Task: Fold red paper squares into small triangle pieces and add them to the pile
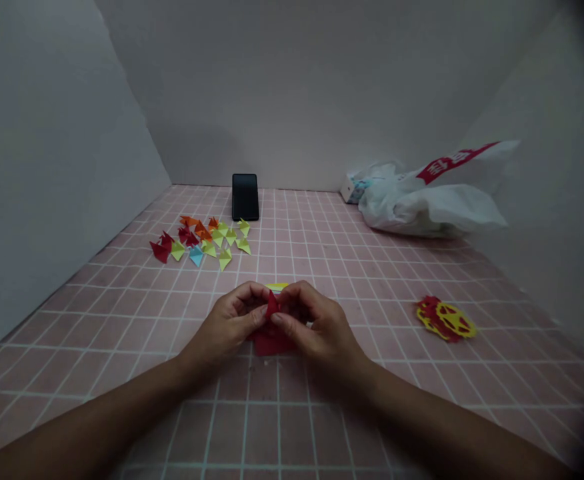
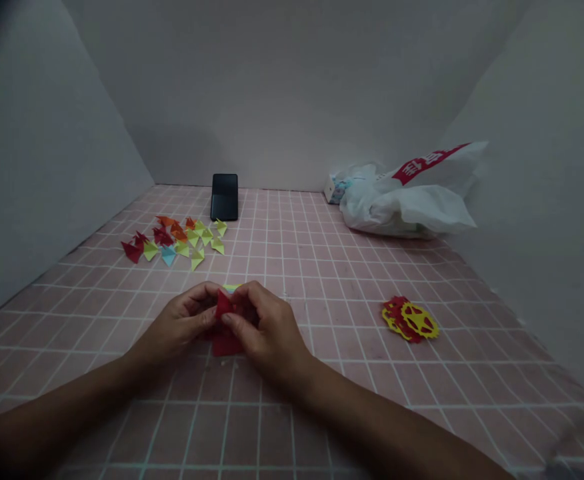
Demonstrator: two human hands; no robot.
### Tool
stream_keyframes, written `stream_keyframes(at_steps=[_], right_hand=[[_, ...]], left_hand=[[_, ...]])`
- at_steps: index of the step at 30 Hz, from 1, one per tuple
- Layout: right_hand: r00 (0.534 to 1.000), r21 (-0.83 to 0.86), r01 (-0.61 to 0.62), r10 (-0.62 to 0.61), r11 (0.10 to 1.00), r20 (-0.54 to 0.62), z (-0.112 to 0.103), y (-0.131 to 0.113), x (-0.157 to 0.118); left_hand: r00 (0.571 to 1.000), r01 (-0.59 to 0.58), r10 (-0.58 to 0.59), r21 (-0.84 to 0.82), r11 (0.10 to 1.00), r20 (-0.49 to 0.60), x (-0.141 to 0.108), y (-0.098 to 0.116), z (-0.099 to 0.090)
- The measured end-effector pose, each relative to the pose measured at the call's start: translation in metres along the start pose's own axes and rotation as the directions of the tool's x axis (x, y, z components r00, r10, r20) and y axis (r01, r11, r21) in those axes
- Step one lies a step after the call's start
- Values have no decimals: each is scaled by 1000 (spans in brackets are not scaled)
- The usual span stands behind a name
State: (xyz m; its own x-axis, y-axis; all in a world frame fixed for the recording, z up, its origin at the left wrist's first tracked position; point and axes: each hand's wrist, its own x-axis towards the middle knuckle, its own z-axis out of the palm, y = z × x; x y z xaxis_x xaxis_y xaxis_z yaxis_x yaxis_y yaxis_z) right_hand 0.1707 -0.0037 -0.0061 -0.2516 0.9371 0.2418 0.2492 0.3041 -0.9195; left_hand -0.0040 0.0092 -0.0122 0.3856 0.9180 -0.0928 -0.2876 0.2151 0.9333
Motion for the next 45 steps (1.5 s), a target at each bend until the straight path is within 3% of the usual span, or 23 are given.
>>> stream_keyframes(at_steps=[11, 16, 22, 25, 36, 42, 45], right_hand=[[999, -20, 32, -32, 999, -25, 0, 0, -1], [999, 21, 42, -42, 999, -6, -1, 0, -1], [994, -55, 104, -105, 993, -21, -2, -1, -1], [996, -13, 76, -77, 997, -45, -1, 0, -2], [1000, 4, 0, 0, 1000, 2, -1, -1, 0], [999, 47, -37, 36, 998, 24, -3, -4, 0], [997, 119, -78, 75, 990, 27, -2, -2, 1]], left_hand=[[995, -102, 102, 41, 994, -15, -2, 2, 2], [984, -177, 178, 151, 973, 2, -4, 5, 2], [980, -186, 195, 182, 966, -33, -3, 3, 2], [978, -196, 206, 185, 963, -35, -4, 1, 2], [986, -165, 156, 269, 949, 53, -2, 3, 0], [991, -132, 135, 287, 949, 10, -3, 5, 1], [998, -45, 54, 227, 973, -34, -3, 4, 1]])
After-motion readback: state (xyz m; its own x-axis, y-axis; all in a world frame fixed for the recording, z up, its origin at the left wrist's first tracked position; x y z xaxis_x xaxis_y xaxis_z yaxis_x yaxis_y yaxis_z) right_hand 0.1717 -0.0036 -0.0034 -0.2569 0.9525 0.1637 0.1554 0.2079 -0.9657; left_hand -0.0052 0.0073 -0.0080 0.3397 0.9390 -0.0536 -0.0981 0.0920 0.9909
